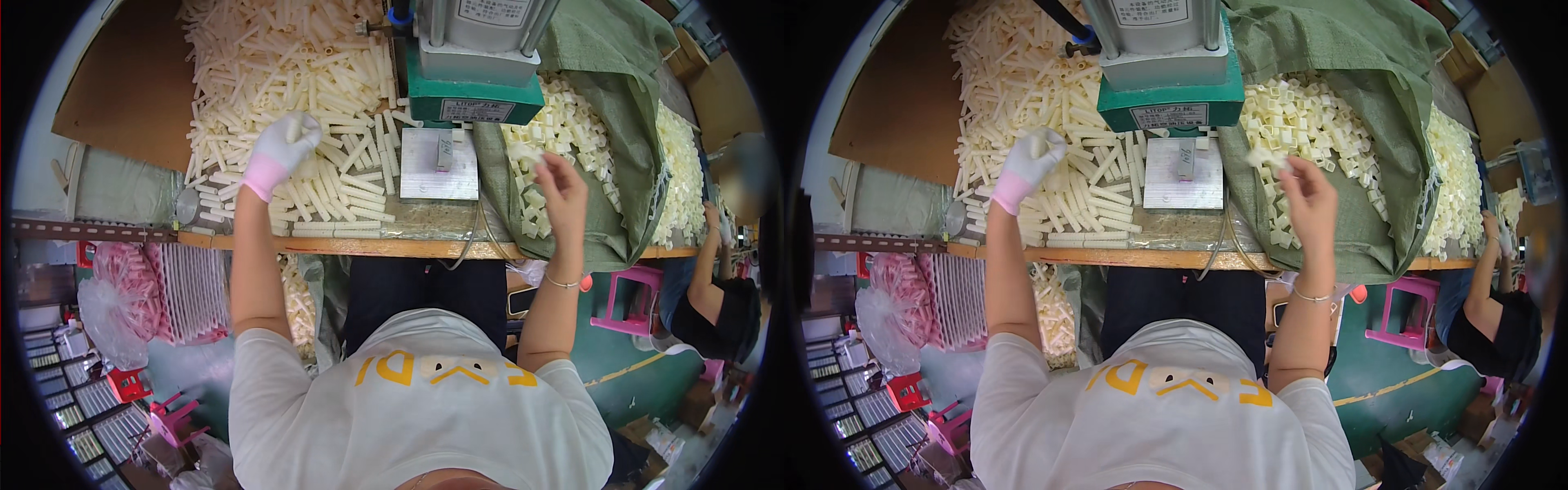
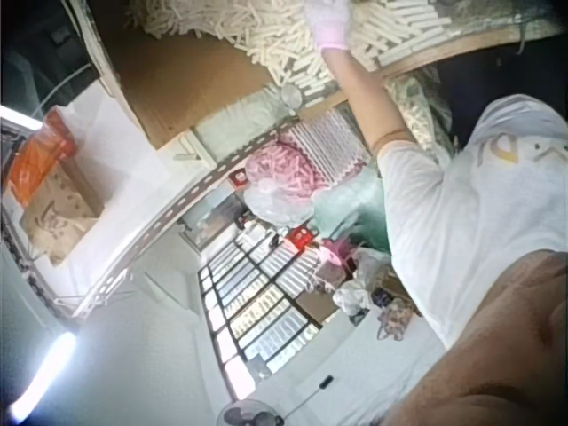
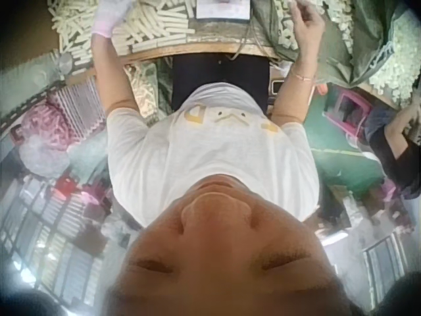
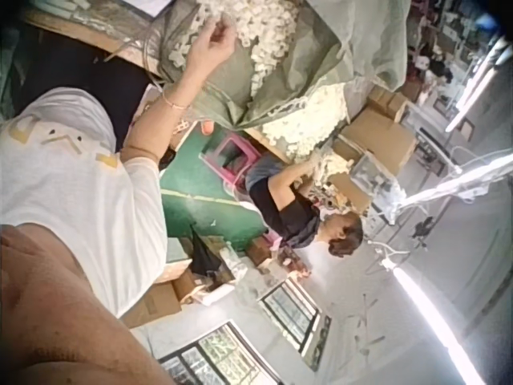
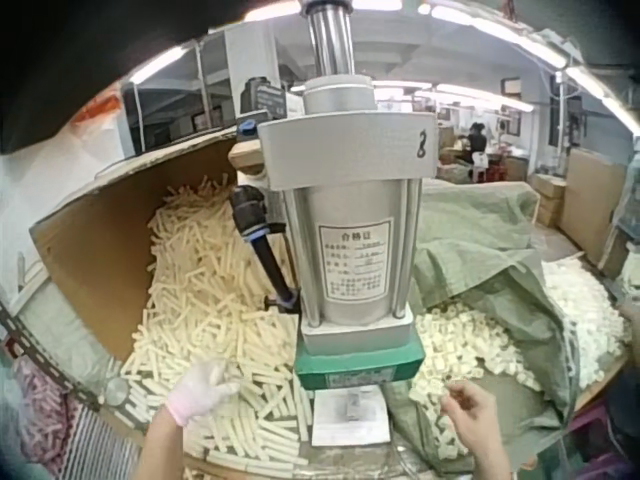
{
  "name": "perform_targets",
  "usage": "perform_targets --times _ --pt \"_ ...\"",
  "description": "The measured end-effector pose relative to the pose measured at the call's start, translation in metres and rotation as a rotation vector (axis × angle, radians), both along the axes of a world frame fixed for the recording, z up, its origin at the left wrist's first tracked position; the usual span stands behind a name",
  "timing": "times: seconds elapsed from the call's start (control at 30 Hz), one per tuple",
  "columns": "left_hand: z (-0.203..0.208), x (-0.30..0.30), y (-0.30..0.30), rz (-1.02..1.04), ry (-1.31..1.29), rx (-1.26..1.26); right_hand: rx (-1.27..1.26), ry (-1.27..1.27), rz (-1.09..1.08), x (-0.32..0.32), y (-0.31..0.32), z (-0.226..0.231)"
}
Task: Manually assemble and secure plastic tubes into a connector housing using a small pneumatic press.
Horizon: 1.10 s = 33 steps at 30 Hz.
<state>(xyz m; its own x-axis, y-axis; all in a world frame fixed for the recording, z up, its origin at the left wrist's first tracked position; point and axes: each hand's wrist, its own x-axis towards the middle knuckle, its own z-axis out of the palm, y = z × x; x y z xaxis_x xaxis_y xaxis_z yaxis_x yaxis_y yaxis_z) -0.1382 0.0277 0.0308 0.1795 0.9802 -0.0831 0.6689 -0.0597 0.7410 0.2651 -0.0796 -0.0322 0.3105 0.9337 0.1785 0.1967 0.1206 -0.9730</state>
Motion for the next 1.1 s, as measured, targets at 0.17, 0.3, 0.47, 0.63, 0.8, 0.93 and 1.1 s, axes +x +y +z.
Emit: perform_targets --times 0.17,0.3,0.47,0.63,0.8,0.93,1.1 --pt "-0.033 0.014 0.025 -0.529 1.023 0.262 -0.041 -0.111 0.113 -0.061 0.019 0.011" --pt "-0.042 0.023 0.042 -0.760 1.291 0.312 -0.027 -0.091 0.134 -0.079 0.028 0.011" --pt "-0.019 0.023 0.033 -0.697 1.055 0.327 0.017 -0.369 0.119 -0.090 0.031 0.012" --pt "0.013 0.073 -0.020 -0.230 0.127 0.121 0.140 -0.617 0.074 -0.090 0.029 0.005" --pt "-0.018 0.135 -0.041 -0.029 -0.797 0.004 0.223 -0.721 0.068 -0.092 0.030 0.007" --pt "-0.034 0.149 -0.033 -0.040 -0.410 0.271 0.202 -0.753 0.060 -0.093 0.029 0.007" --pt "-0.019 0.149 -0.036 -0.106 -0.196 0.346 0.195 -0.758 0.048 -0.091 0.029 0.005"
